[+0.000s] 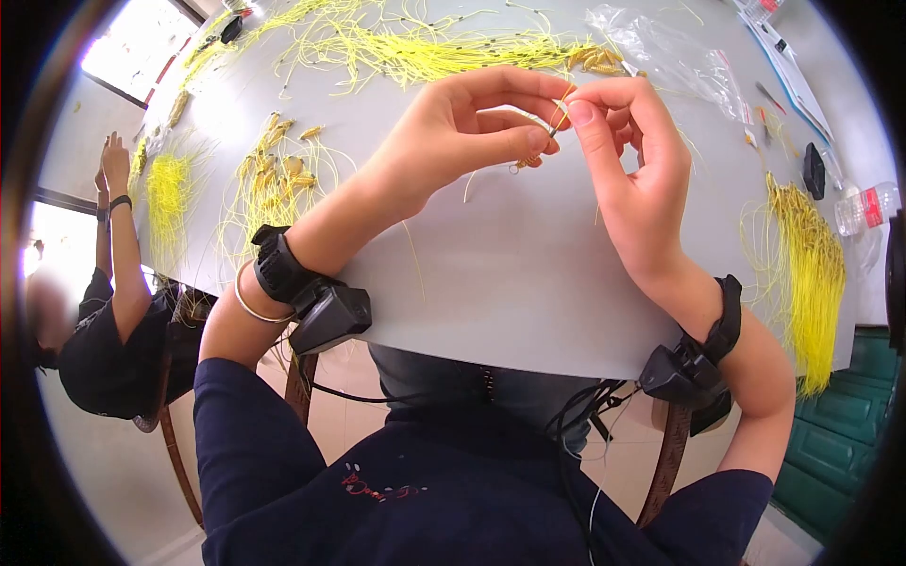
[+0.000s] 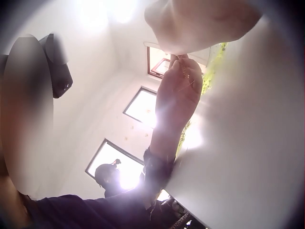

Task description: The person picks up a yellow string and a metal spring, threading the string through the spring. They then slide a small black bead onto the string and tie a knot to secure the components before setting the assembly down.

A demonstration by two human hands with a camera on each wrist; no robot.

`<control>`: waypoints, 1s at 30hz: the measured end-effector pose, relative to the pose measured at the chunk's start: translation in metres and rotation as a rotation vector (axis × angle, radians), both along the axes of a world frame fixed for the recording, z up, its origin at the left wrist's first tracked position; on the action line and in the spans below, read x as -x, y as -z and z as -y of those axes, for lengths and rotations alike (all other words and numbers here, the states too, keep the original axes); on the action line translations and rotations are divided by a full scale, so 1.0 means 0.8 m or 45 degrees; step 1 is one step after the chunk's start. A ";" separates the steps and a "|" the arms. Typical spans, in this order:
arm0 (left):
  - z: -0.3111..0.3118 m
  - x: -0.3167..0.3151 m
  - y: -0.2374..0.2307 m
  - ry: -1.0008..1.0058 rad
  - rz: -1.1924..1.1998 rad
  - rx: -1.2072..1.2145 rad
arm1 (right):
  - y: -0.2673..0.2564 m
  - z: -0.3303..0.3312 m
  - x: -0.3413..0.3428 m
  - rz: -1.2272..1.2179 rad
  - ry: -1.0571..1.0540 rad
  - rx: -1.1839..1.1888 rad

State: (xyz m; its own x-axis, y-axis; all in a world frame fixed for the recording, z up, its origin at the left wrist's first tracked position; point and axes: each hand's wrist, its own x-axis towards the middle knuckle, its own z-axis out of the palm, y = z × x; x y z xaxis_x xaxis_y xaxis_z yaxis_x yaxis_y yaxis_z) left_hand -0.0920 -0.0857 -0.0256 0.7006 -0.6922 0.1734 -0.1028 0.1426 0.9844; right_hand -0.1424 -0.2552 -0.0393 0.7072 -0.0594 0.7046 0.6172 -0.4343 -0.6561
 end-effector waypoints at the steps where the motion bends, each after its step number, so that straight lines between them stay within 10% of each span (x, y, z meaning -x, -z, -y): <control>1: 0.000 -0.001 0.001 0.026 -0.030 -0.018 | 0.000 0.000 0.000 0.000 0.001 0.001; 30: 0.000 0.003 0.005 0.079 -0.216 -0.060 | 0.001 -0.002 0.003 -0.070 -0.043 -0.131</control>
